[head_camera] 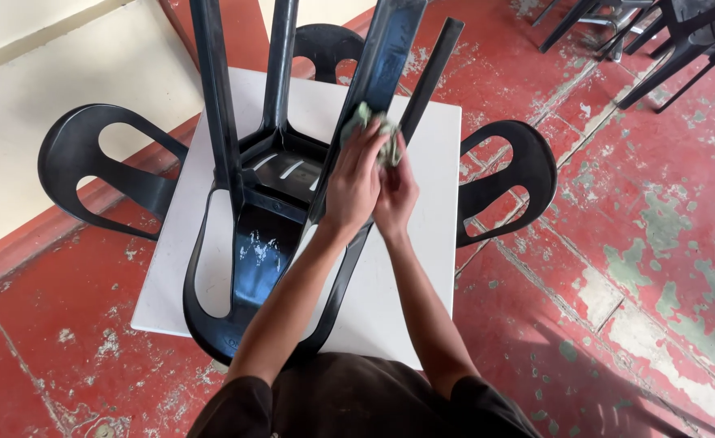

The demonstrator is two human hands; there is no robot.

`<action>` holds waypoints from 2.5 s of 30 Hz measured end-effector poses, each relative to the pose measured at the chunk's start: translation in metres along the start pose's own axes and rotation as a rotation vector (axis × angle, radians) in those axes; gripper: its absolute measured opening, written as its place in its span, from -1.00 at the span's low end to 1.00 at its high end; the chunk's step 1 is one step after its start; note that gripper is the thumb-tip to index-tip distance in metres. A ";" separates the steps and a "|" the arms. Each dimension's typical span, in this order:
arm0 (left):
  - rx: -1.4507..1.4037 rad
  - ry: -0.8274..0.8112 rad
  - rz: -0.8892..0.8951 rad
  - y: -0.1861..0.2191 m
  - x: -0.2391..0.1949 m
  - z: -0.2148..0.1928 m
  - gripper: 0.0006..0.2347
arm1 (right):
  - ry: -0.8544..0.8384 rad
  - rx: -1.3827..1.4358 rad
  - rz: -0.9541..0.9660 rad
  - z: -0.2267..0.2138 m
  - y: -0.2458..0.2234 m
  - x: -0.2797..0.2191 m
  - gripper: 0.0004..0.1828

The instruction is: Wringing a cloth in a bucket and using it to wipe down a plastic chair placed on a table.

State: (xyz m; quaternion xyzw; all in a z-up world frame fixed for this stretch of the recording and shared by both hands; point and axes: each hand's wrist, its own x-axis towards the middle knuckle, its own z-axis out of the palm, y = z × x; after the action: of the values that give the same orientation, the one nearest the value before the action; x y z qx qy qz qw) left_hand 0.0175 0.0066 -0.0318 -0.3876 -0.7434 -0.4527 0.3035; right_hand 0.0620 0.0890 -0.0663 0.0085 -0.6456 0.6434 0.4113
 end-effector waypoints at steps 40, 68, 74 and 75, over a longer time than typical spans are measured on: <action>0.110 0.109 0.079 0.006 0.052 -0.046 -0.60 | 0.148 -0.403 -0.246 0.035 -0.050 0.057 -0.49; 0.463 -0.371 -0.082 -0.002 -0.272 0.023 -0.56 | -0.039 0.299 0.612 -0.084 0.145 -0.205 -0.53; 0.452 -0.308 -0.160 -0.033 -0.302 0.055 -0.49 | -0.081 0.657 0.769 -0.084 0.139 -0.190 -0.56; 0.408 -0.297 -0.174 -0.041 -0.302 0.057 -0.49 | -0.076 0.668 0.779 -0.080 0.131 -0.184 -0.60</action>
State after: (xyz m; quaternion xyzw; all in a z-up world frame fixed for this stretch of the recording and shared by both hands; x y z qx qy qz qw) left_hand 0.1323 -0.0443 -0.3150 -0.3152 -0.8862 -0.2562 0.2227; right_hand 0.1546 0.0837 -0.2875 -0.0783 -0.3747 0.9192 0.0922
